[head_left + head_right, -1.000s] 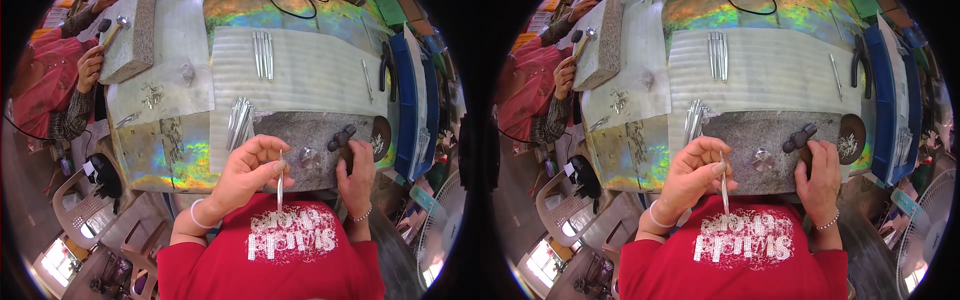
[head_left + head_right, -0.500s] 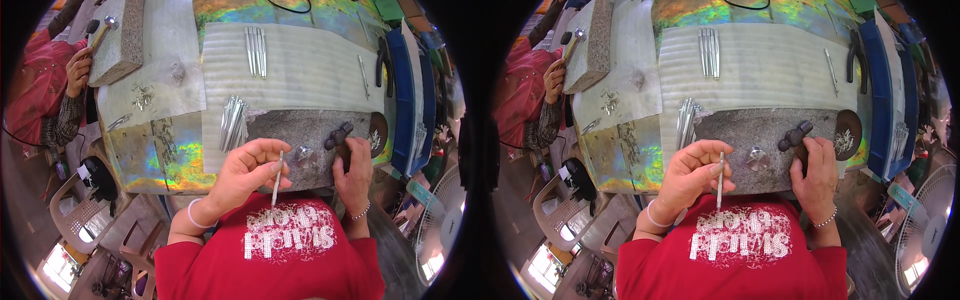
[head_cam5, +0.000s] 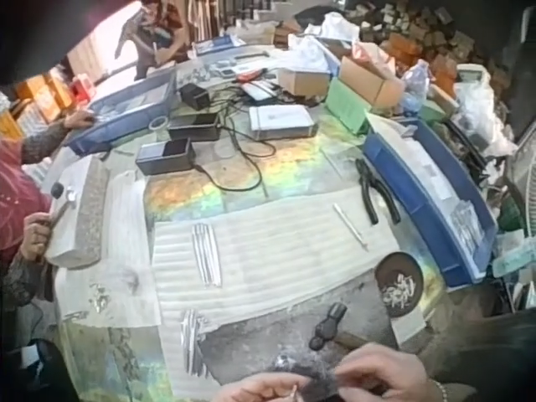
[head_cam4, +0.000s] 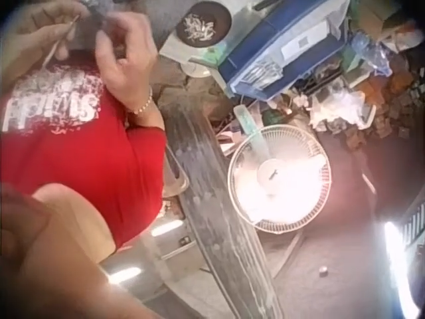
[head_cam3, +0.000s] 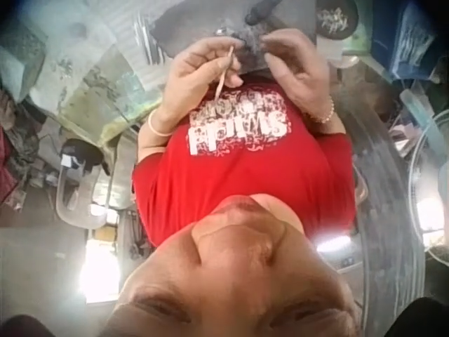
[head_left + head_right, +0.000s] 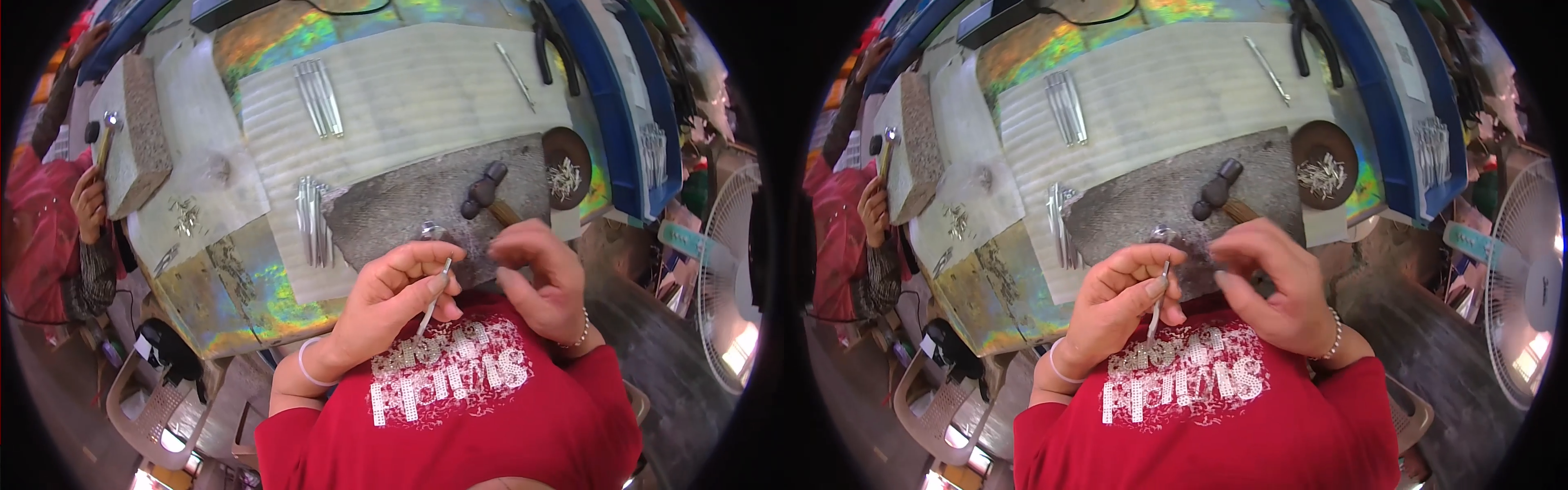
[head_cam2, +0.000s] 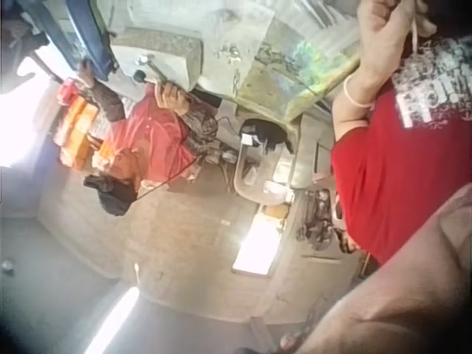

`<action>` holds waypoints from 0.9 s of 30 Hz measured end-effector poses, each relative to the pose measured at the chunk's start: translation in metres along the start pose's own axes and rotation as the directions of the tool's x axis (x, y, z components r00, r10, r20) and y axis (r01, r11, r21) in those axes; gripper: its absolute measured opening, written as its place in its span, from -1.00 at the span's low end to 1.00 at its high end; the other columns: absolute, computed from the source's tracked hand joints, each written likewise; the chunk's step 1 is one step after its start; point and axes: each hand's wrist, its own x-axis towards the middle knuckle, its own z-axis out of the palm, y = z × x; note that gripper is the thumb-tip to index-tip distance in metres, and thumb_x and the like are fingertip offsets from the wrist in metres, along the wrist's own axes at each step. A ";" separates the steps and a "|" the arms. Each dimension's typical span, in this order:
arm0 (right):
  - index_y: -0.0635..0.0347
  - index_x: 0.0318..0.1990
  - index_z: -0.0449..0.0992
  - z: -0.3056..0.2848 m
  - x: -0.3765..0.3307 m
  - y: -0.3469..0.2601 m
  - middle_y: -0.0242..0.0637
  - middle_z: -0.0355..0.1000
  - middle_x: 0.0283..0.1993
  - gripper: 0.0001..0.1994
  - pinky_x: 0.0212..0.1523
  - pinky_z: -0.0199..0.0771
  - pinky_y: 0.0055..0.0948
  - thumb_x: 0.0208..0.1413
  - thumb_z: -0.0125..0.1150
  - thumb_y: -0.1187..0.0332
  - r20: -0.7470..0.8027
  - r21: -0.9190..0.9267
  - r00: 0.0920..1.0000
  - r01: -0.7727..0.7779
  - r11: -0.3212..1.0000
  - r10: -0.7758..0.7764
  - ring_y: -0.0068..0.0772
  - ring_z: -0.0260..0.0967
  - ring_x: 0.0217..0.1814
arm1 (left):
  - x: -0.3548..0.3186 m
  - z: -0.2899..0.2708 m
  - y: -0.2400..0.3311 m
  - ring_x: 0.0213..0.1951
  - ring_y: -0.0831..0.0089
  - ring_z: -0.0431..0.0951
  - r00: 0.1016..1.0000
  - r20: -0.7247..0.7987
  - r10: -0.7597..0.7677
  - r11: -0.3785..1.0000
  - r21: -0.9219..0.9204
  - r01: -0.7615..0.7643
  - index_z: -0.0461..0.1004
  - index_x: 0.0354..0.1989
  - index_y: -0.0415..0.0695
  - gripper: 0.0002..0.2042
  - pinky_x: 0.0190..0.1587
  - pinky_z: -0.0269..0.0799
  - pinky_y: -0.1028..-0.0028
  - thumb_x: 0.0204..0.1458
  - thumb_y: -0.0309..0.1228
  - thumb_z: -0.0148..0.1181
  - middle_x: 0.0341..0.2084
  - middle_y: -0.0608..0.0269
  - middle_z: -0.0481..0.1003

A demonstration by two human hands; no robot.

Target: Hammering and shaping small metal components on a workbench using a punch tool.

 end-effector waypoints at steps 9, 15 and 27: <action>0.30 -0.10 0.35 0.005 -0.003 0.010 -0.40 0.40 -0.25 -0.83 -0.30 0.35 -0.73 0.15 0.06 0.54 0.295 0.621 0.912 -0.409 0.669 0.284 -0.72 0.36 -0.24 | -0.001 0.013 -0.004 -0.28 0.40 0.55 0.997 0.042 -0.067 0.997 -0.024 0.068 0.32 0.00 -0.28 -0.76 -0.21 0.51 0.48 0.17 -0.51 -0.01 -0.26 0.12 0.47; 0.27 -0.13 0.35 0.005 -0.001 0.012 -0.40 0.41 -0.28 -0.84 -0.45 0.27 -0.76 0.14 0.09 0.50 0.339 0.660 0.883 -0.470 0.587 0.326 -0.77 0.32 -0.35 | -0.003 0.017 -0.003 -0.27 0.39 0.55 0.997 0.011 -0.081 0.991 -0.105 0.081 0.31 0.02 -0.27 -0.74 -0.19 0.51 0.48 0.17 -0.50 -0.01 -0.25 0.12 0.46; 0.23 -0.11 0.34 0.010 0.000 0.012 -0.37 0.41 -0.27 -0.81 -0.51 0.25 -0.75 0.12 0.09 0.52 0.345 0.705 0.889 -0.457 0.542 0.301 -0.75 0.32 -0.39 | -0.006 0.017 -0.003 -0.23 0.41 0.55 0.999 0.027 0.017 0.998 0.062 -0.018 0.28 0.10 -0.27 -0.69 -0.17 0.49 0.52 0.18 -0.51 -0.02 -0.24 0.13 0.45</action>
